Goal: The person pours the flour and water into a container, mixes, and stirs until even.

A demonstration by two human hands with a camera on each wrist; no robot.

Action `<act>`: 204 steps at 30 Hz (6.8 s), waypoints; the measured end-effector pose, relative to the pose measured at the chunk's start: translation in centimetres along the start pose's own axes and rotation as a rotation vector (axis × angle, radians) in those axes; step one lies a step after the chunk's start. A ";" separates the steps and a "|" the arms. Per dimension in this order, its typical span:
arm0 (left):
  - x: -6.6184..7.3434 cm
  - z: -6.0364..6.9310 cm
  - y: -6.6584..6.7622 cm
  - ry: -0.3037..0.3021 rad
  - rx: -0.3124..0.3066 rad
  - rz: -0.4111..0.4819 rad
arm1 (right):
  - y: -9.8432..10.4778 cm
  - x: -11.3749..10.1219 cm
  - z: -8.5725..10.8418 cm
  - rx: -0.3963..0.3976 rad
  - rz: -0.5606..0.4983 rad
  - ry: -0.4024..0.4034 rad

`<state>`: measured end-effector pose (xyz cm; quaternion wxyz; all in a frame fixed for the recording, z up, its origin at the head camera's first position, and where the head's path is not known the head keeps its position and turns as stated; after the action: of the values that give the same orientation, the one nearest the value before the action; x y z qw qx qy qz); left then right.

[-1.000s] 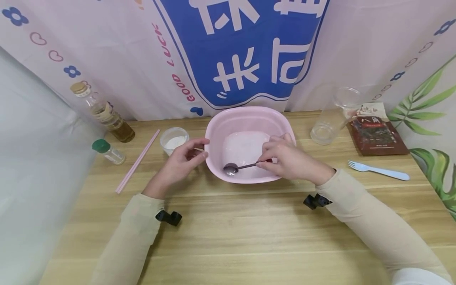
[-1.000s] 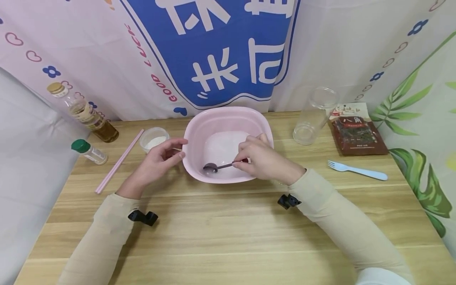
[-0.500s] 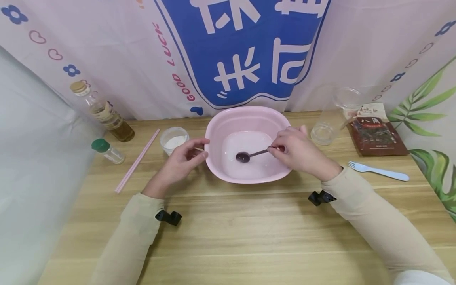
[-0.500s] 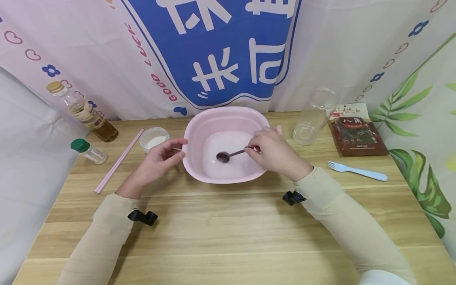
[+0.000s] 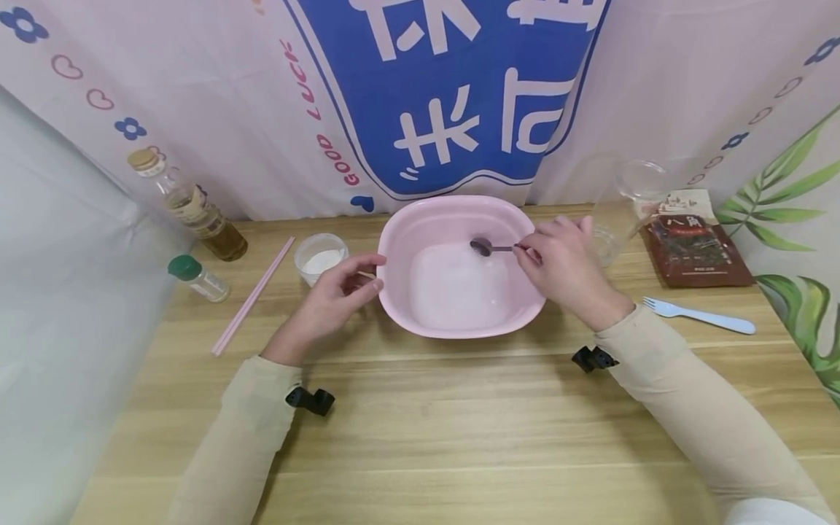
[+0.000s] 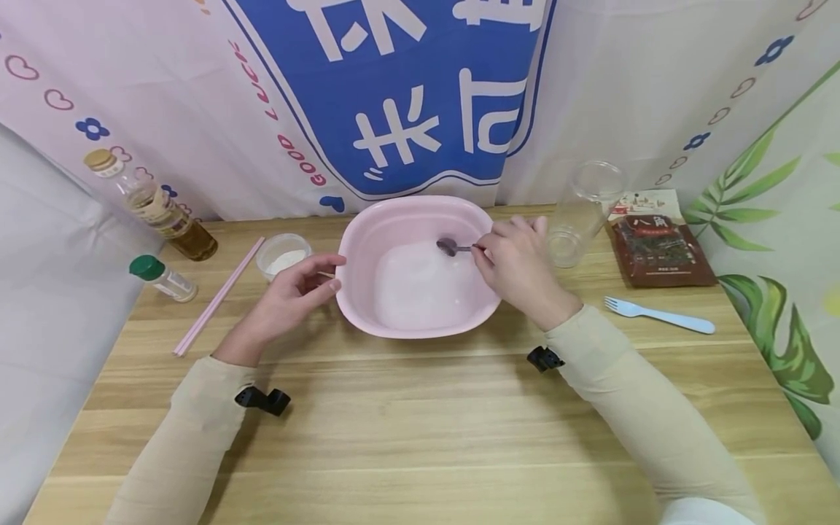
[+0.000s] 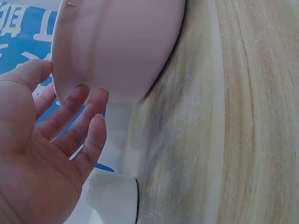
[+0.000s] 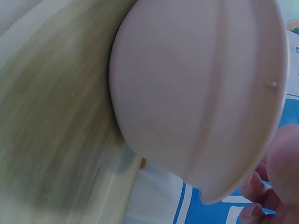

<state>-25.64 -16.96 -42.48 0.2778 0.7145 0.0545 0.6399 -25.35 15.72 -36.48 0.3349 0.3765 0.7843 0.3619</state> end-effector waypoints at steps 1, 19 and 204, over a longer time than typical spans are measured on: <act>0.0 0.0 0.0 -0.002 -0.001 0.000 | 0.1 0.1 0.0 0.015 0.005 0.006; 0.1 0.0 0.1 -0.005 0.000 0.001 | -0.9 -1.9 0.7 -0.204 -0.280 0.006; -0.3 0.0 -0.1 -0.056 -0.026 0.001 | -1.0 -2.1 1.9 -0.257 -0.243 0.076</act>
<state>-25.67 -17.01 -42.82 0.2881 0.7283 0.0382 0.6206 -23.16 14.09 -37.70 0.3914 0.2191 0.7834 0.4302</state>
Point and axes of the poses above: each hand's wrist, its own z-axis away from the middle knuckle, its own y-axis out of the back of the hand, x = y × z, the point moved 7 cm from there along -z, towards the middle knuckle, and after that the axes turned 3 degrees about x, right-handed, at the moved point
